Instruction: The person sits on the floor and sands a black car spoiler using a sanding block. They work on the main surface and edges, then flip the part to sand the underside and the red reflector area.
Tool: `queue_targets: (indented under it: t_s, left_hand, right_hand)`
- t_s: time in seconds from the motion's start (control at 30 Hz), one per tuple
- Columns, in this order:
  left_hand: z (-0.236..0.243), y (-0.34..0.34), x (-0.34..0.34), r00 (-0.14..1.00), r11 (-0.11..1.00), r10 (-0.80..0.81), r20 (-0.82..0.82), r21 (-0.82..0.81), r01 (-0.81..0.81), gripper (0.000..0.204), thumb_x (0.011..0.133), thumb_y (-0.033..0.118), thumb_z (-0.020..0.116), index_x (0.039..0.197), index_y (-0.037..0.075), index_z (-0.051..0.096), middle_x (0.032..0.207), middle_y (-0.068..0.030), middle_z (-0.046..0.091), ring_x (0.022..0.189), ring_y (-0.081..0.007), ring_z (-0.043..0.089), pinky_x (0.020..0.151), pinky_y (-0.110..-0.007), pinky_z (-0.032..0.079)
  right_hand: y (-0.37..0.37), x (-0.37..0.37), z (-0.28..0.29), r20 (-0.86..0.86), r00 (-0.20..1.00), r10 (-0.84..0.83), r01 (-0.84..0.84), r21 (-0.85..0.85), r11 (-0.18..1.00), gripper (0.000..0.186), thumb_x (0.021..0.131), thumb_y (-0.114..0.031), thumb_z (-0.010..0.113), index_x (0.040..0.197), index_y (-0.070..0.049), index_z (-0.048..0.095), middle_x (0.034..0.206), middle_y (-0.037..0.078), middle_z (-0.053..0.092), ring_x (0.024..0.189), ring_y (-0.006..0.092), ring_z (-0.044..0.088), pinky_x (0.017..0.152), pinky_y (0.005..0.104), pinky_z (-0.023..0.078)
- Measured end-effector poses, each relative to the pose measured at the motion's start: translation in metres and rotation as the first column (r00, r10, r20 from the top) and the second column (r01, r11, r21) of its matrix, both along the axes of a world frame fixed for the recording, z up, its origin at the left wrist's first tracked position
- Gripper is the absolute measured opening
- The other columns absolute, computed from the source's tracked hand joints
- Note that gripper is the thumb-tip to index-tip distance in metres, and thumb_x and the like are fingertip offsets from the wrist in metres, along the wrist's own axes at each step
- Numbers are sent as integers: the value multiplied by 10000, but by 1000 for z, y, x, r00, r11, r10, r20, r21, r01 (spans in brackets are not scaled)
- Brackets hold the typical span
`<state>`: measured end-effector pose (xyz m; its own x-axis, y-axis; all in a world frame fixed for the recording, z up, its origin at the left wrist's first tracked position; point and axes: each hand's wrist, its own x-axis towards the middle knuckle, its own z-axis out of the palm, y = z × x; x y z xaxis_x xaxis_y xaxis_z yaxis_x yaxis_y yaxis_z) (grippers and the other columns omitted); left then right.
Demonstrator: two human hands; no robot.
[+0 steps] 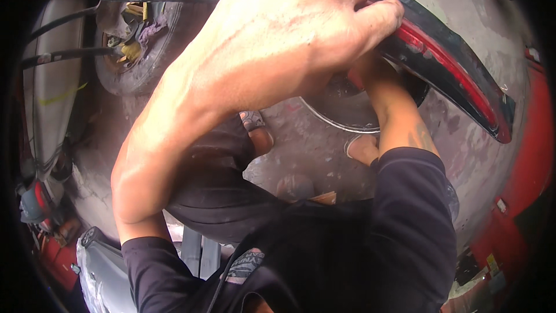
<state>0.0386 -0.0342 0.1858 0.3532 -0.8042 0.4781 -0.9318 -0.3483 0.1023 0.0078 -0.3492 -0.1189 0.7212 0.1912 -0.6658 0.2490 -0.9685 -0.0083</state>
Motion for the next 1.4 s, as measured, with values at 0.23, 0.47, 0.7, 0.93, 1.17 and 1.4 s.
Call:
queue_targets:
  t_s: [0.23,0.47,0.7,0.93,1.17,1.4]
  left_hand:
    - [5,-4,5,999,997,-31,29,78,29,447,897,144,630,1265,-109,615,983,-197,691,876,-314,703,767,-403,572]
    - [7,-2,2,1000,998,-25,-3,64,25,450,892,141,634,1270,-102,616,979,-186,691,884,-311,704,763,-399,574]
    - [-19,-8,-1,995,992,73,64,-106,-66,293,785,233,760,1012,48,771,859,-121,752,866,-286,775,705,-389,599]
    - [-17,-8,-5,1000,992,16,27,-128,-12,204,791,193,724,923,39,744,807,-121,737,822,-292,771,678,-399,594]
    - [-14,-1,-1,996,988,-89,30,-124,92,429,838,164,704,1201,-56,640,978,-195,699,922,-348,701,801,-432,574]
    - [-2,-12,2,974,983,52,-222,184,-10,555,829,188,793,1365,130,664,1287,-127,723,1163,-350,699,985,-462,564]
  right_hand:
    - [19,3,-15,-17,1000,0,0,12,1000,434,938,-249,728,1336,-79,695,1249,153,728,1208,248,640,1056,387,478]
    - [28,-3,-12,-35,999,30,-29,22,999,465,927,-248,744,1351,-68,681,1258,142,719,1216,235,628,1061,381,470]
    - [19,-6,-8,-69,997,45,-44,20,999,498,916,-248,761,1367,-58,666,1268,130,710,1224,223,616,1065,375,462]
    - [43,-1,-5,-120,989,92,-88,32,996,532,906,-248,777,1382,-48,651,1278,119,701,1232,210,604,1070,369,454]
    - [72,21,38,-232,964,132,-61,289,955,567,895,-248,793,1397,-38,637,1288,108,692,1239,197,592,1074,364,446]
    - [55,-57,114,-269,769,-580,479,843,244,480,883,-238,806,1316,-59,700,1133,12,704,1030,141,631,914,317,507]
